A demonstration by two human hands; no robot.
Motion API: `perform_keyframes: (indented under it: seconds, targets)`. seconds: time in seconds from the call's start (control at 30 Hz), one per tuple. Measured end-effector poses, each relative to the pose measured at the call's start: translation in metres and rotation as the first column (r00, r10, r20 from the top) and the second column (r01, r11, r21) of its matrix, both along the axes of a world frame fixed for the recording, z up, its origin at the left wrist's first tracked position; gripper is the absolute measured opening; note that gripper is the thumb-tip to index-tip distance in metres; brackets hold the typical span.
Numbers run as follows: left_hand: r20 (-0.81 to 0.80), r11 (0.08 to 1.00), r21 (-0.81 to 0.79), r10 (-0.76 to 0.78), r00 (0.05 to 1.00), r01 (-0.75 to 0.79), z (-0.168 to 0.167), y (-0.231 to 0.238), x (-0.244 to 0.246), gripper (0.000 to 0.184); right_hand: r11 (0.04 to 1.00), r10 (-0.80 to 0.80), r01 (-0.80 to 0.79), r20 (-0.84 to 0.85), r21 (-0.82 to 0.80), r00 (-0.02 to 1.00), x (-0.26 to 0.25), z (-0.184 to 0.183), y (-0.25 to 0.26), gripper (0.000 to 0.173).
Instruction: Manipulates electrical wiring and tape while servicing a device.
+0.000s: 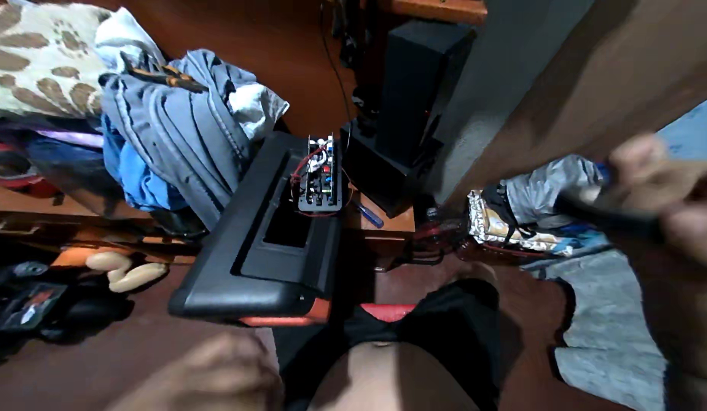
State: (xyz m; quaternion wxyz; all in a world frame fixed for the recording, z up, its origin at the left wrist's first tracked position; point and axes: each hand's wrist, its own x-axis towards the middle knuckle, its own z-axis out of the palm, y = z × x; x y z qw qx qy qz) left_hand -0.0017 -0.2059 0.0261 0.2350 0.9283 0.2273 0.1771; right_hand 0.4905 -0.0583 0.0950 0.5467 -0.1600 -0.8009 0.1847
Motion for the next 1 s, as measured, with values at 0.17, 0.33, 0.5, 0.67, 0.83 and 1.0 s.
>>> perform_keyframes:
  seconds: [0.17,0.33,0.5,0.67,0.83,1.0]
  targets:
    - [0.386,0.967,0.010,0.230,0.893,-0.253,0.048,0.064,0.000,0.039,0.880,-0.358,0.348,-0.031,0.324,0.933,-0.044,0.043,0.079,0.018]
    - [0.655,0.947,-0.088,0.288,0.699,-0.308,0.068,0.121,0.034,0.039,0.800,-0.590,0.505,0.274,0.324,0.759,-0.099,0.067,0.168,0.042]
    - [0.733,0.877,-0.303,0.465,0.496,-0.373,0.077,0.139,0.065,0.044,0.805,-0.571,0.538,0.577,0.250,0.584,-0.130,0.071,0.216,0.047]
    - [0.728,0.822,-0.468,0.567,0.386,-0.325,0.077,0.148,0.067,0.046,0.716,-0.693,0.542,0.542,0.440,0.474,-0.137,0.071,0.206,0.052]
    - [0.747,0.837,-0.400,0.534,0.397,-0.374,0.070,0.149,0.072,0.048,0.909,-0.411,0.367,0.276,0.200,0.869,-0.180,0.023,0.114,0.038]
    - [0.742,0.837,-0.442,0.544,0.393,-0.324,0.062,0.144,0.089,0.046,0.907,0.179,-0.157,0.019,-0.391,0.984,-0.257,-0.043,0.055,0.028]
